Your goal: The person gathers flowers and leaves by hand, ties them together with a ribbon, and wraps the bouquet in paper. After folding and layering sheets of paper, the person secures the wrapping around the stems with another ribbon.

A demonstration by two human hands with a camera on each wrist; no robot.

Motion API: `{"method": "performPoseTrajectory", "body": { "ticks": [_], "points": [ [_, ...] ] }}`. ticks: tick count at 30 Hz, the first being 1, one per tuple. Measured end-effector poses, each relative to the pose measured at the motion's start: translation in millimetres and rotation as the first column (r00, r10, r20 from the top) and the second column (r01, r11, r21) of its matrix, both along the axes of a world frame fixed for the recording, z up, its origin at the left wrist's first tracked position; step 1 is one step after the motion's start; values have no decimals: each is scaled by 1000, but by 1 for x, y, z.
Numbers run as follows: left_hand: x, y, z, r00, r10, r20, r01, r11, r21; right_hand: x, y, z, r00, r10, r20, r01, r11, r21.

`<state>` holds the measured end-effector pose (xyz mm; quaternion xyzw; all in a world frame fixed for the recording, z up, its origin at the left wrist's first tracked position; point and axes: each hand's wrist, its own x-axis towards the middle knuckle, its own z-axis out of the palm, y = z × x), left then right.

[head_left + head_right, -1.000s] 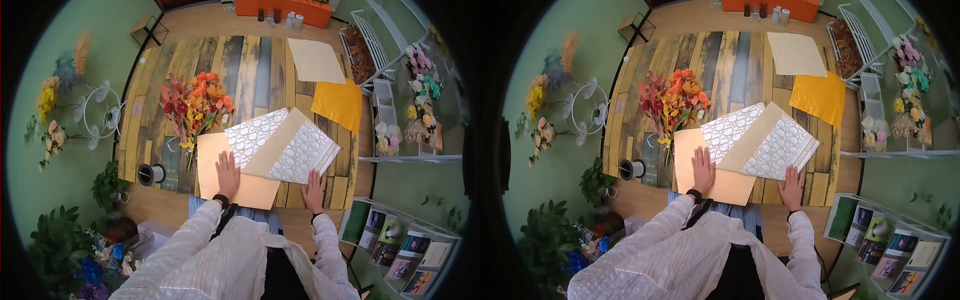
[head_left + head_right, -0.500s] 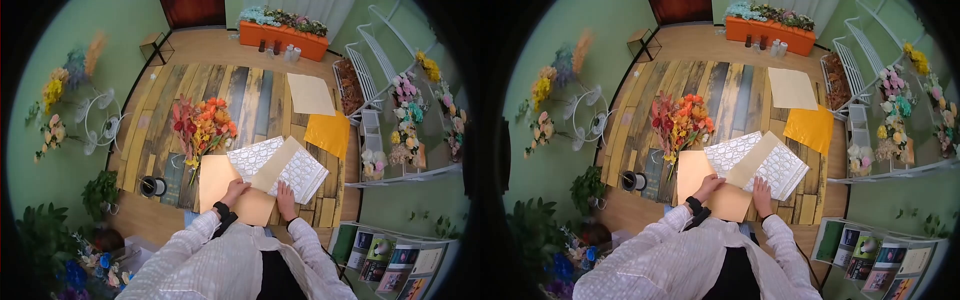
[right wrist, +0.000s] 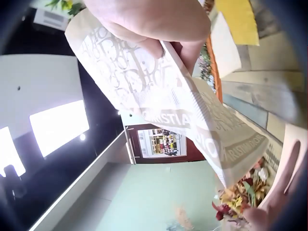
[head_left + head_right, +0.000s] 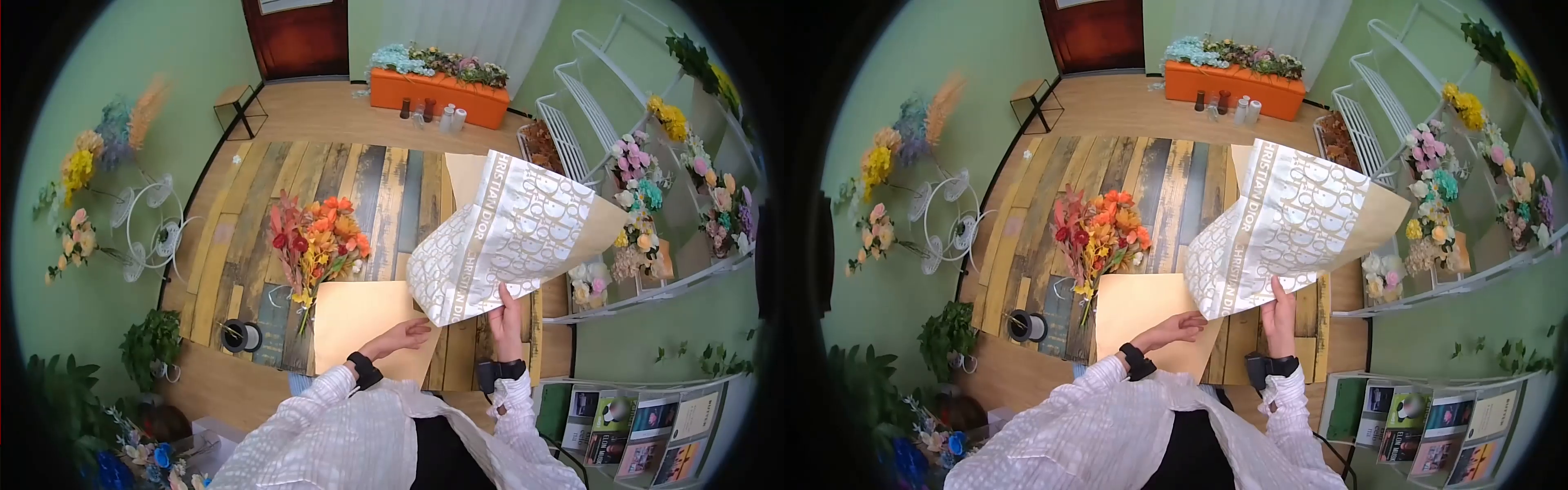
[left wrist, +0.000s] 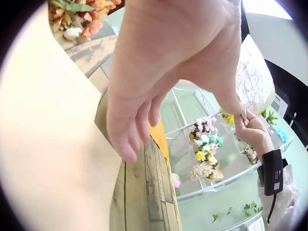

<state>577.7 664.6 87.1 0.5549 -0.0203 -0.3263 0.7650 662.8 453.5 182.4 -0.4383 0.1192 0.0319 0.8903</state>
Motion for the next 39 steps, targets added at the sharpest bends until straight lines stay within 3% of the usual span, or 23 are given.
{"method": "performPoseTrajectory", "body": {
  "ticks": [1,3,5,6,9,12,15,19,25,27,30,34,35,36,37,38,39],
  "points": [
    [-1,-2,0,992,82,-96,-98,980,-172,-1,0,-13,999,33,-38,-28,994,110],
    [-1,2,-10,973,117,-199,-167,951,-261,-4,-1,-47,991,64,-117,-31,963,270],
    [-2,12,-6,907,207,-367,-340,873,-349,-16,2,-73,980,45,-195,11,961,278],
    [-3,19,-13,905,199,-375,-335,879,-341,-23,4,-86,964,40,-265,37,959,282],
    [-9,28,-30,840,379,-388,-450,887,-109,-48,4,-134,938,107,-331,12,941,338],
    [-15,29,-50,808,422,-411,-450,892,31,-68,0,-180,899,175,-401,-7,922,386],
    [-24,29,-67,745,491,-451,-450,870,204,-84,-4,-197,802,203,-562,-81,969,234],
    [-33,29,-86,747,485,-455,-500,861,98,-89,-5,-207,812,199,-548,-111,975,190],
    [-34,13,-61,799,344,-492,-271,938,217,-92,11,-205,826,154,-542,-40,975,217],
    [-34,8,-65,827,406,-389,-322,909,265,-93,11,-193,792,262,-551,-129,955,269],
    [-31,6,-69,822,416,-388,-350,908,233,-94,7,-195,794,357,-492,-209,920,331],
    [-34,8,-63,890,391,-235,-300,890,344,-95,7,-199,815,279,-508,-208,959,192],
    [-37,10,-61,968,251,15,-220,817,533,-94,7,-198,824,207,-527,-181,978,101],
    [-41,13,-54,975,40,220,-187,684,705,-94,8,-195,832,135,-539,-155,988,9],
    [-47,17,-48,974,50,219,-194,679,708,-95,8,-190,830,146,-539,-166,986,12],
    [-55,22,-40,881,-217,420,-231,579,782,-95,5,-185,851,114,-513,-184,979,-88],
    [-62,26,-35,692,-486,534,-300,480,825,-95,1,-180,872,81,-483,-195,962,-189]
  ]
}}
